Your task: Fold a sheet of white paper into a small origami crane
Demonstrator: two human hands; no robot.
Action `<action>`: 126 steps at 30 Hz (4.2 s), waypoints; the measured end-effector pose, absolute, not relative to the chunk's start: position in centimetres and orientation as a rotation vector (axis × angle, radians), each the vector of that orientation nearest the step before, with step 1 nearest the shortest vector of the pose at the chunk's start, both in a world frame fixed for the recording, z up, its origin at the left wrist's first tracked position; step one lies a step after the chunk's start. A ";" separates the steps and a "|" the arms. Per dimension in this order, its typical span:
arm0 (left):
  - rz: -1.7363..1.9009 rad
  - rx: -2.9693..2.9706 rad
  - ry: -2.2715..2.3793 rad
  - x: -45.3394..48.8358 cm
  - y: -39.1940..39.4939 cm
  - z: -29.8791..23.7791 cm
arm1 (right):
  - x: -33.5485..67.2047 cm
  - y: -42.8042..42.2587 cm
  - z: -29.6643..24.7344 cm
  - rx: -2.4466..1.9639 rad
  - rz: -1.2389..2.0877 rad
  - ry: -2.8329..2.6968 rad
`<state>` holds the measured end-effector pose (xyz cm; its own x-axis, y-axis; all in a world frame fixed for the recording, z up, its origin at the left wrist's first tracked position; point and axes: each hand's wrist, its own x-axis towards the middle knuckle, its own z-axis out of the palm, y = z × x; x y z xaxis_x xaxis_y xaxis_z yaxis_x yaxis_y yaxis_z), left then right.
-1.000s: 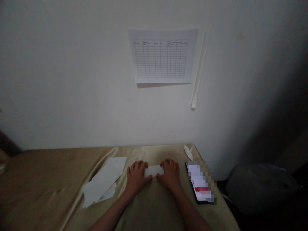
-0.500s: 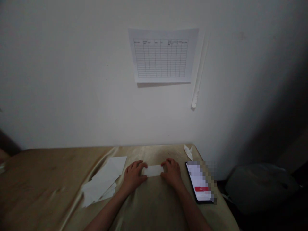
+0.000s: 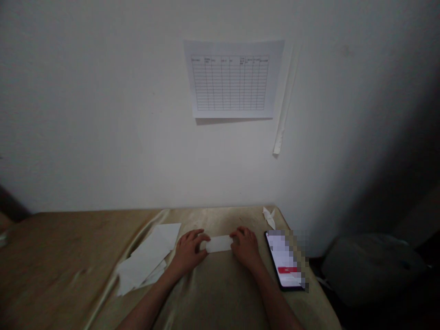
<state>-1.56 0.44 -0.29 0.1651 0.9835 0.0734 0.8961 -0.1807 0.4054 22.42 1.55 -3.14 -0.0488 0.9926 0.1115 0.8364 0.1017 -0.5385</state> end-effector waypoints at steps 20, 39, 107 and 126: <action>0.423 2.172 2.035 1.9 -0.2 -0.9 | 20.1 0.4 -2.3 -1.875 0.291 -1.925; 0.411 2.142 1.911 0.1 0.3 -0.1 | 21.9 1.3 -2.3 -1.834 0.472 -1.969; 0.496 2.313 1.629 -3.3 2.0 -1.5 | 23.0 0.6 -2.3 -1.515 0.592 -1.888; 0.545 2.447 1.516 -4.5 3.1 -3.1 | 23.5 1.4 -1.9 -1.377 0.673 -1.890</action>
